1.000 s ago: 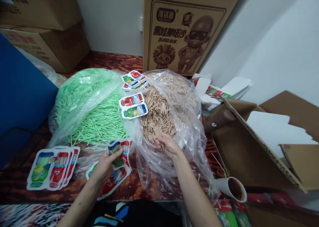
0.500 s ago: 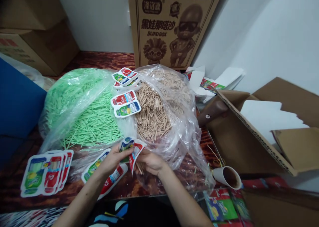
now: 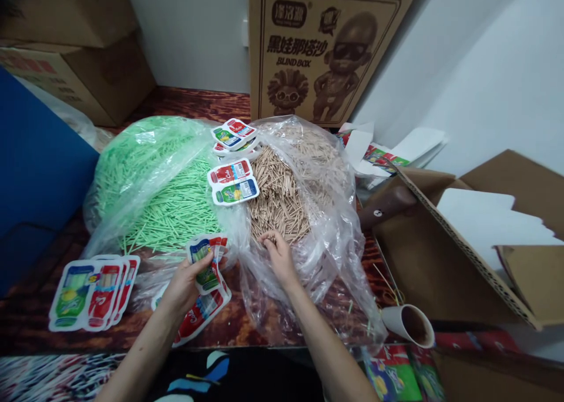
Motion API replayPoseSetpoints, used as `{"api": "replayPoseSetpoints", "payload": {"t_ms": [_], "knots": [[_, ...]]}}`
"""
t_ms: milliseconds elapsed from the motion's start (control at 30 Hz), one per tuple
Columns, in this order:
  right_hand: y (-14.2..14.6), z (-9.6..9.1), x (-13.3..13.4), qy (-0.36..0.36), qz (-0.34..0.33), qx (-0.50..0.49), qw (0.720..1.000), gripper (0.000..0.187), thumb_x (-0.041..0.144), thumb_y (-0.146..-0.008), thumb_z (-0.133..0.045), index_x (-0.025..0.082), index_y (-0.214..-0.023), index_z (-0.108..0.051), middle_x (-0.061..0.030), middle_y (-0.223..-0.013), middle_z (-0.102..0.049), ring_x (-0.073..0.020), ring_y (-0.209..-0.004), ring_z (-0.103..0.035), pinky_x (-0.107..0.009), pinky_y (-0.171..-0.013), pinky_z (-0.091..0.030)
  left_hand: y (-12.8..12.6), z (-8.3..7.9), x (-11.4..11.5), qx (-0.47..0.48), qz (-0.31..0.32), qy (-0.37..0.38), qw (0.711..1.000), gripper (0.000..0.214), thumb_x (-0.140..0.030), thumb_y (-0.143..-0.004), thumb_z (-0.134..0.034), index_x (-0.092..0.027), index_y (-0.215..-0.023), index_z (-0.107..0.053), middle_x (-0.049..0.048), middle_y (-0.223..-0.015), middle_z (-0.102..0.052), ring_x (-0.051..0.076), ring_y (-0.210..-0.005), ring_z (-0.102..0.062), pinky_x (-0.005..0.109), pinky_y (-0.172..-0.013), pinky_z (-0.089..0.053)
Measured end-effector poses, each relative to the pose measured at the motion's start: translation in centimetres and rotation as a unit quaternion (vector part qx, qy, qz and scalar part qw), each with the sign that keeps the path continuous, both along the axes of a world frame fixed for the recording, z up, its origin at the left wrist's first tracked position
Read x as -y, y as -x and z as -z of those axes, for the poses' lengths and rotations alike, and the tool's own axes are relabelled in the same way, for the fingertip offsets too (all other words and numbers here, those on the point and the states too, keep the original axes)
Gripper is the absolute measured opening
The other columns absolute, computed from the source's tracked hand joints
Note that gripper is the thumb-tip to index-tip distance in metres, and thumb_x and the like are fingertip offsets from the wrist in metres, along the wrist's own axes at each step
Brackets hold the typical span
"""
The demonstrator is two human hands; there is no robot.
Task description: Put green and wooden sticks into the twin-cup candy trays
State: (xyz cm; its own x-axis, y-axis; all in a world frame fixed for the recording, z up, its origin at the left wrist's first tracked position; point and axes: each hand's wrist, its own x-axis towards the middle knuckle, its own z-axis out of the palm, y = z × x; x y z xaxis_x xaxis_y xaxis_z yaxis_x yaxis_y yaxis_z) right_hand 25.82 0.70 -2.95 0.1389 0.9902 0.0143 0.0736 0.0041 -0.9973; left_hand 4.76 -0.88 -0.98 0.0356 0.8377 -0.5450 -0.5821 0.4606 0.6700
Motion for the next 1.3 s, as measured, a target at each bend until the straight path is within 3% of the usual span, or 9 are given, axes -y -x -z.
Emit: {"api": "replayPoseSetpoints", "payload": {"t_ms": [100, 200, 433, 667, 900, 1300], "knots": [[0.2, 1.9, 0.3, -0.018, 0.004, 0.066, 0.998, 0.015, 0.030, -0.086, -0.051, 0.019, -0.083, -0.062, -0.0028, -0.083, -0.065, -0.0184, -0.085, -0.059, -0.032, -0.082, -0.044, 0.3, 0.1, 0.4, -0.005, -0.005, 0.004, 1.000, 0.033, -0.026, -0.054, -0.087, -0.013, -0.080, -0.071, 0.0022, -0.069, -0.074, 0.016, -0.058, -0.068, 0.024, -0.059, -0.054], [0.2, 2.3, 0.6, -0.021, -0.012, 0.079, 0.997, 0.016, 0.028, -0.087, -0.050, 0.019, -0.084, -0.062, -0.0028, -0.083, -0.065, -0.0186, -0.086, -0.060, -0.031, -0.083, -0.043, 0.6, 0.0, 0.6, -0.013, -0.005, 0.000, 1.000, 0.031, -0.027, -0.055, -0.086, -0.013, -0.078, -0.071, 0.0016, -0.068, -0.073, 0.014, -0.056, -0.067, 0.022, -0.056, -0.052], [0.7, -0.3, 1.4, -0.046, -0.047, 0.067, 0.996, 0.018, 0.025, -0.089, -0.050, 0.021, -0.093, -0.067, -0.0054, -0.094, -0.069, -0.0201, -0.096, -0.062, -0.034, -0.089, -0.045, 0.8, 0.0, 0.7, -0.065, -0.003, -0.039, 0.997, 0.031, -0.031, -0.054, -0.086, -0.015, -0.077, -0.072, 0.0006, -0.070, -0.073, 0.014, -0.059, -0.066, 0.023, -0.060, -0.052], [2.2, -3.2, 2.2, -0.068, -0.105, 0.065, 0.990, 0.019, 0.024, -0.090, -0.049, 0.022, -0.094, -0.068, -0.0054, -0.095, -0.070, -0.0204, -0.096, -0.063, -0.034, -0.090, -0.045, 1.5, 0.9, 1.0, -0.168, 0.093, -0.106, 0.976, 0.022, -0.033, -0.066, -0.079, -0.015, -0.076, -0.071, 0.0004, -0.073, -0.072, 0.015, -0.064, -0.063, 0.024, -0.066, -0.049], [3.3, -3.4, 2.0, -0.070, -0.133, 0.082, 0.985, 0.020, 0.025, -0.091, -0.048, 0.022, -0.093, -0.067, -0.0048, -0.096, -0.070, -0.0209, -0.095, -0.062, -0.034, -0.088, -0.045, 2.2, 0.0, 1.2, -0.266, 0.139, -0.167, 0.939, 0.016, -0.033, -0.074, -0.072, -0.017, -0.074, -0.068, -0.0032, -0.066, -0.063, 0.012, -0.061, -0.054, 0.021, -0.061, -0.042], [3.8, -3.4, 2.2, -0.058, -0.147, 0.090, 0.983, 0.020, 0.026, -0.092, -0.047, 0.023, -0.094, -0.068, -0.0050, -0.094, -0.068, -0.0209, -0.093, -0.062, -0.033, -0.087, -0.045, 3.0, 0.2, 1.2, -0.269, 0.131, -0.176, 0.938, 0.018, -0.034, -0.070, -0.073, -0.017, -0.071, -0.067, -0.0031, -0.064, -0.060, 0.013, -0.058, -0.050, 0.021, -0.057, -0.040]]}}
